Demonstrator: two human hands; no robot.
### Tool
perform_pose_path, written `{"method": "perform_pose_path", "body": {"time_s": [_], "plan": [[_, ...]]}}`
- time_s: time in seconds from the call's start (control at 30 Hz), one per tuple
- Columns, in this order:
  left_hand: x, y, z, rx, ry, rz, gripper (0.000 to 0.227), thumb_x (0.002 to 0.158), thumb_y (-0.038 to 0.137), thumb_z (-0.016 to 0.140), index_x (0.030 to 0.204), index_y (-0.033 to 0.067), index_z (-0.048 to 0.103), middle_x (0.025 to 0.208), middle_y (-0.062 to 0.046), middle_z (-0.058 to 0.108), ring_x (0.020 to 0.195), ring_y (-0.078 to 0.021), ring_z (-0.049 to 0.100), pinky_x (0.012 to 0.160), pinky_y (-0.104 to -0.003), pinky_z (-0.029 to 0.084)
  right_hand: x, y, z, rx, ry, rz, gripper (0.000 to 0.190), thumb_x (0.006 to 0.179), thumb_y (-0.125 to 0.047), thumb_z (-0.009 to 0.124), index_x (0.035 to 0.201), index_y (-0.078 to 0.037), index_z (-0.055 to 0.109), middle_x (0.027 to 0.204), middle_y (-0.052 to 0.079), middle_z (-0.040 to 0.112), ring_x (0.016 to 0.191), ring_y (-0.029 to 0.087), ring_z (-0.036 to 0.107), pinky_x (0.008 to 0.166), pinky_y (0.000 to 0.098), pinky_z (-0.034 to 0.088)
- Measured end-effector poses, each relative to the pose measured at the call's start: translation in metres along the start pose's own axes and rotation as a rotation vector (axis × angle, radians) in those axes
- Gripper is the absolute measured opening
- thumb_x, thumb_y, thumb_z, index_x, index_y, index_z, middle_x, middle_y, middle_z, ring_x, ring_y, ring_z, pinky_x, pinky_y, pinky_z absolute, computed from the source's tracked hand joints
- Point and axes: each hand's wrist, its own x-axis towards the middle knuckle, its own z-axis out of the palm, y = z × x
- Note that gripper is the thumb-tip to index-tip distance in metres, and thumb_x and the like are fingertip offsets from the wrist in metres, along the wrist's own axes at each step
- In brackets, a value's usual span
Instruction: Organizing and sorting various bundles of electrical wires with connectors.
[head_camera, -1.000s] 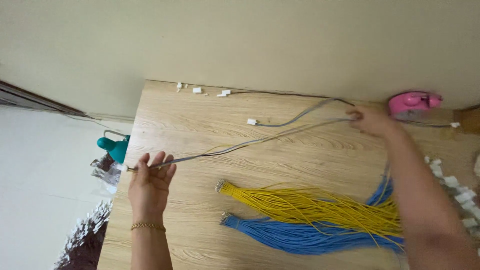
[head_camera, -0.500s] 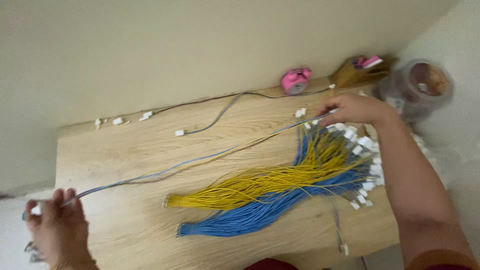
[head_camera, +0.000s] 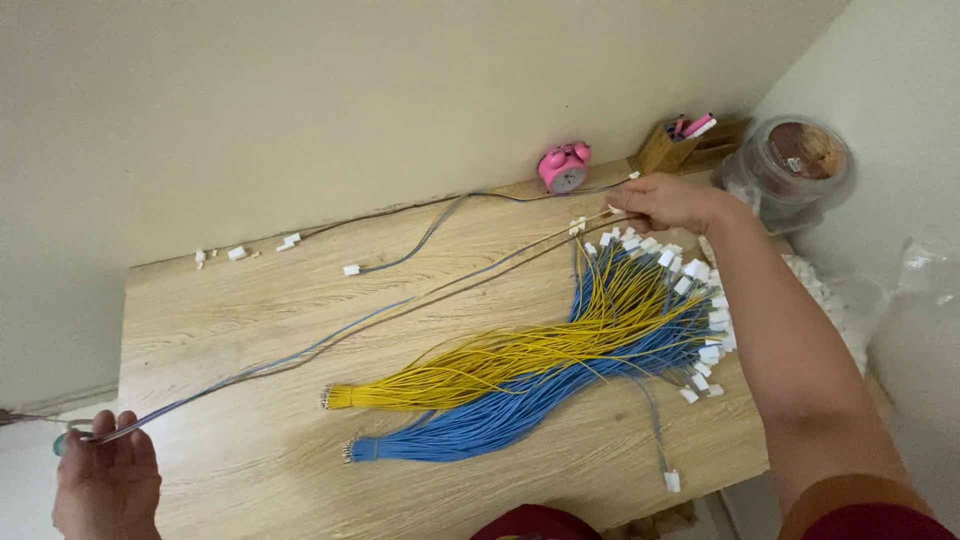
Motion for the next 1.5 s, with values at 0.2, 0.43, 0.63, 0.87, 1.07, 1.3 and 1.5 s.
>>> {"method": "perform_pose_path", "body": {"time_s": [0.2,0.43,0.63,0.87,1.07,1.3,1.5], "plan": [[-0.011,-0.001,0.032,-0.119,0.04,-0.207,0.027,0.117,0.035,0.048,0.136,0.0172,0.055,0.132,-0.006,0.071,0.117,-0.0213,0.064,0.094,-0.036,0.051,0.004,0.013,-0.006,-0.326,0.206,0.023,0.045,0.098,-0.051,0.061,0.102,-0.008,0.073,0.072,0.001,0.06,0.065,0.012,0.051,0.062,0.032,0.045],[-0.024,-0.014,0.078,-0.032,0.0,-0.312,0.019,0.117,0.027,0.044,0.127,0.0163,0.056,0.119,-0.006,0.073,0.093,-0.0188,0.063,0.077,-0.033,0.048,0.018,0.071,-0.027,-0.411,0.268,0.053,0.052,0.101,-0.057,0.057,0.106,-0.006,0.07,0.079,0.008,0.062,0.073,0.019,0.055,0.067,0.0376,0.048],[-0.012,-0.036,0.091,-0.052,0.025,-0.376,0.017,0.117,0.025,0.048,0.123,0.0121,0.058,0.12,-0.009,0.074,0.087,-0.0157,0.06,0.074,-0.029,0.047,0.024,0.099,-0.03,-0.559,0.396,-0.147,0.054,0.1,-0.059,0.056,0.122,-0.013,0.071,0.104,0.01,0.073,0.093,0.025,0.066,0.083,0.0418,0.052],[-0.01,-0.087,0.108,-0.166,0.004,-0.474,0.017,0.11,0.013,0.053,0.122,0.0024,0.059,0.107,-0.012,0.069,0.095,-0.0217,0.065,0.084,-0.033,0.057,0.031,0.103,-0.008,-0.863,0.565,0.142,0.062,0.095,-0.069,0.052,0.127,-0.022,0.076,0.12,0.018,0.072,0.115,0.041,0.064,0.101,0.0586,0.045],[-0.029,-0.101,0.127,-0.119,0.029,-0.485,0.023,0.11,0.01,0.053,0.128,-0.0016,0.059,0.104,-0.01,0.067,0.094,-0.0186,0.066,0.089,-0.031,0.06,0.073,0.231,-0.049,-0.907,0.543,0.156,0.075,0.104,-0.076,0.049,0.131,-0.009,0.072,0.129,0.023,0.068,0.117,0.046,0.062,0.1,0.0656,0.042],[-0.037,-0.116,0.136,-0.062,0.074,-0.554,0.022,0.107,0.01,0.052,0.126,0.0008,0.059,0.105,-0.011,0.068,0.093,-0.0197,0.068,0.088,-0.032,0.062,0.052,0.171,-0.008,-0.928,0.459,0.444,0.068,0.097,-0.076,0.052,0.132,-0.022,0.074,0.131,0.015,0.072,0.121,0.044,0.063,0.106,0.0787,0.029],[-0.049,-0.103,0.158,0.122,0.122,-0.577,0.023,0.107,0.017,0.055,0.125,0.0031,0.06,0.104,-0.009,0.068,0.091,-0.0178,0.066,0.083,-0.033,0.061,0.068,0.157,0.038,-1.205,0.666,0.128,0.039,0.087,-0.045,0.072,0.12,-0.026,0.079,0.12,0.012,0.071,0.116,0.042,0.059,0.096,0.0736,0.037]]}}
